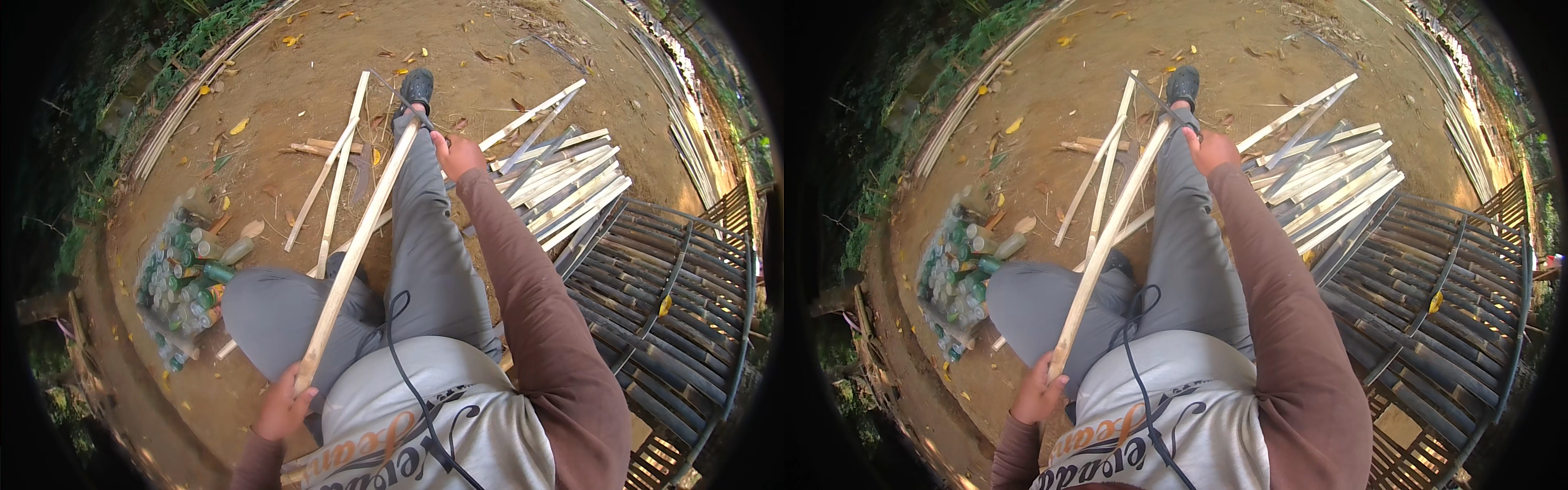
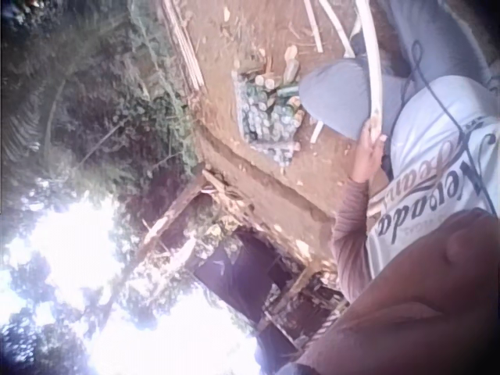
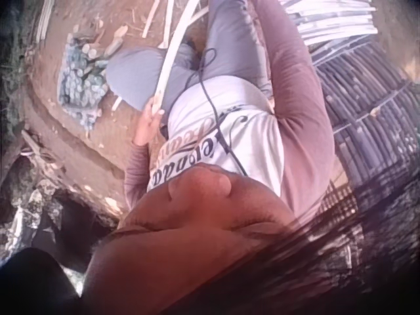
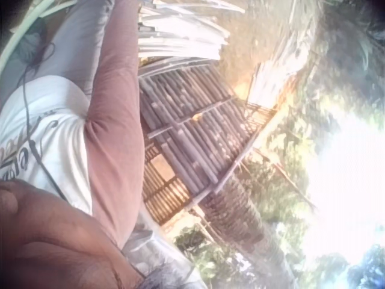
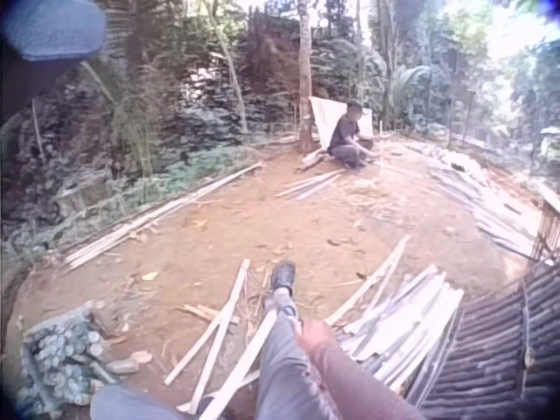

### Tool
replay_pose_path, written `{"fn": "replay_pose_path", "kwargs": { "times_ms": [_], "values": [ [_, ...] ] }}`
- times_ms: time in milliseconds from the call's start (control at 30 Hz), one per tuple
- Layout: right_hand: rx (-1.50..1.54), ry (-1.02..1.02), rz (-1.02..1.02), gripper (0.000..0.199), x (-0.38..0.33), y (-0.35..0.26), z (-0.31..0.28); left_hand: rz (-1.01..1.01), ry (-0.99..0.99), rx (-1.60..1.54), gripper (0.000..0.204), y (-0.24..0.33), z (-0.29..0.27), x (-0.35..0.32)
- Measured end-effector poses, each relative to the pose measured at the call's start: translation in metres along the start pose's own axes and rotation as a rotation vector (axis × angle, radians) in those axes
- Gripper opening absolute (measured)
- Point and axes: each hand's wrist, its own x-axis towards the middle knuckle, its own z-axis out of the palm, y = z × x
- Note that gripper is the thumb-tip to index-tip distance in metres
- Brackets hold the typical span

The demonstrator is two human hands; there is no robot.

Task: The person uses a large blade to shave and thin out long bamboo strips, repeatedly drawing the blade along the surface of the wood while holding it in their hands.

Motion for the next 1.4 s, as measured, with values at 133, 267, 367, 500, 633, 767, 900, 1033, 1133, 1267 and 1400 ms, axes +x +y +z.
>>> {"fn": "replay_pose_path", "kwargs": {
  "times_ms": [133, 267, 367, 500, 633, 767, 900, 1033, 1133, 1267, 1400],
  "values": [
    [0.207, 0.059, -0.010, 0.064, -0.028, -0.015, -0.016, 0.080, 0.081, 0.078, 0.046, 0.018, -0.015, 0.013],
    [0.236, 0.034, -0.229, 0.051, -0.112, -0.030, -0.020, -0.282, 0.045, -0.164, 0.038, 0.043, -0.028, 0.015],
    [0.238, 0.017, -0.424, 0.048, -0.170, -0.036, -0.016, -0.134, 0.151, -0.021, 0.032, 0.041, -0.027, 0.012],
    [0.150, -0.035, -0.544, 0.047, -0.192, -0.034, -0.015, -0.063, 0.226, 0.166, 0.027, 0.053, -0.026, 0.010],
    [0.047, 0.151, -0.436, 0.050, -0.132, 0.007, -0.008, 0.000, 0.268, 0.279, 0.025, 0.035, -0.023, 0.006],
    [0.002, 0.263, -0.200, 0.053, -0.078, 0.018, -0.027, 0.032, 0.278, 0.249, 0.024, 0.015, -0.023, 0.006],
    [0.076, 0.268, -0.465, 0.053, -0.104, -0.008, -0.046, 0.046, 0.295, 0.219, 0.027, 0.000, -0.027, -0.002],
    [-0.034, 0.282, -0.107, 0.052, -0.050, 0.010, -0.070, -0.001, 0.189, 0.209, 0.028, 0.014, -0.033, -0.002],
    [0.063, 0.388, -0.208, 0.054, -0.047, 0.007, -0.069, -0.018, 0.180, 0.267, 0.028, 0.005, -0.032, -0.005],
    [0.104, 0.402, -0.392, 0.058, -0.033, 0.008, -0.066, 0.017, 0.189, 0.191, 0.027, 0.024, -0.032, -0.004],
    [-0.107, 0.311, 0.197, 0.067, 0.066, 0.086, -0.060, 0.080, 0.177, 0.145, 0.025, 0.020, -0.037, 0.007]
  ]
}}
